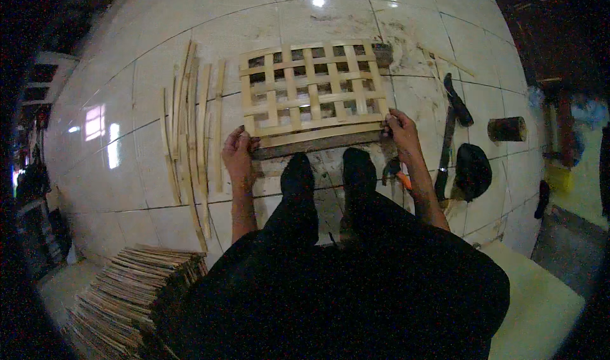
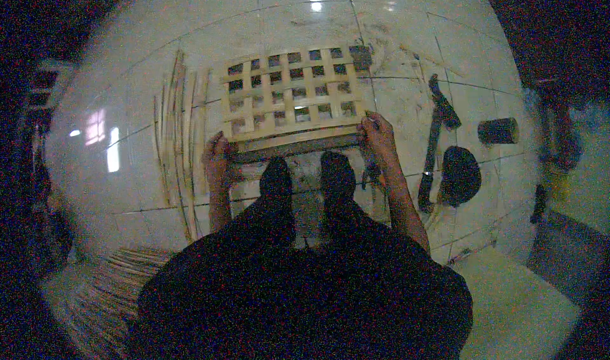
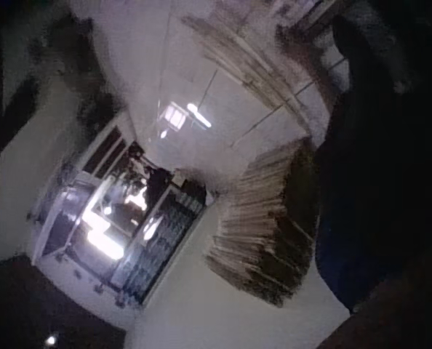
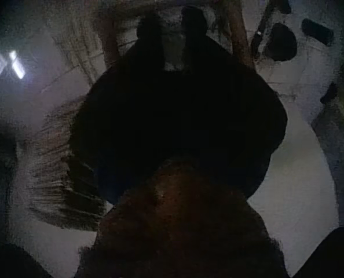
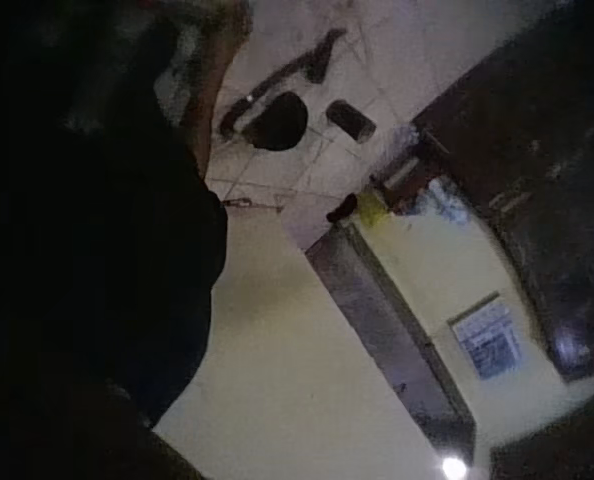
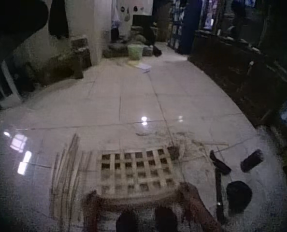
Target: The person assembles a wooden lattice frame on the floor, using a hammer to secure the pieces. They adjust the frame, add slats, and use a knife to trim excess material.
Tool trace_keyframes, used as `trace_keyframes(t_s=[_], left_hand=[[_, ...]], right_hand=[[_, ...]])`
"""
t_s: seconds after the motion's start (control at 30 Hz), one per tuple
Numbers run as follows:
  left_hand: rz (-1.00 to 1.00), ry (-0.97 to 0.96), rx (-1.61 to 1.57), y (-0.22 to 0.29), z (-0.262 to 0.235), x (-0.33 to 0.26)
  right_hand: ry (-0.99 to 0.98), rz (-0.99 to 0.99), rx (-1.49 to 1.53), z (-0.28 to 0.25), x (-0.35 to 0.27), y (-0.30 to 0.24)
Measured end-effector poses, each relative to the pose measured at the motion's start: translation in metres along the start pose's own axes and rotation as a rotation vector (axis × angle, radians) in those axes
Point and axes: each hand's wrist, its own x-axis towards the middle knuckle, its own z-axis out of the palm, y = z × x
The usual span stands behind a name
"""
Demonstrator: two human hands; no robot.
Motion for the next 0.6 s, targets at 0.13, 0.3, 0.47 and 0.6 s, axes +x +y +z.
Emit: trace_keyframes(t_s=[0.13,0.3,0.47,0.6], left_hand=[[0.060,-0.014,0.255,0.004,-0.007,0.001],[0.114,-0.053,0.355,0.004,-0.014,0.000],[0.274,-0.006,0.517,-0.017,-0.022,0.010],[0.299,0.014,0.636,-0.029,-0.026,0.013]], right_hand=[[-0.022,-0.062,-0.295,-0.018,0.016,0.001],[-0.039,-0.184,-0.614,-0.021,0.004,-0.013],[-0.020,-0.209,-0.648,-0.016,0.000,-0.014],[-0.024,-0.293,-0.731,-0.016,-0.004,-0.019]])
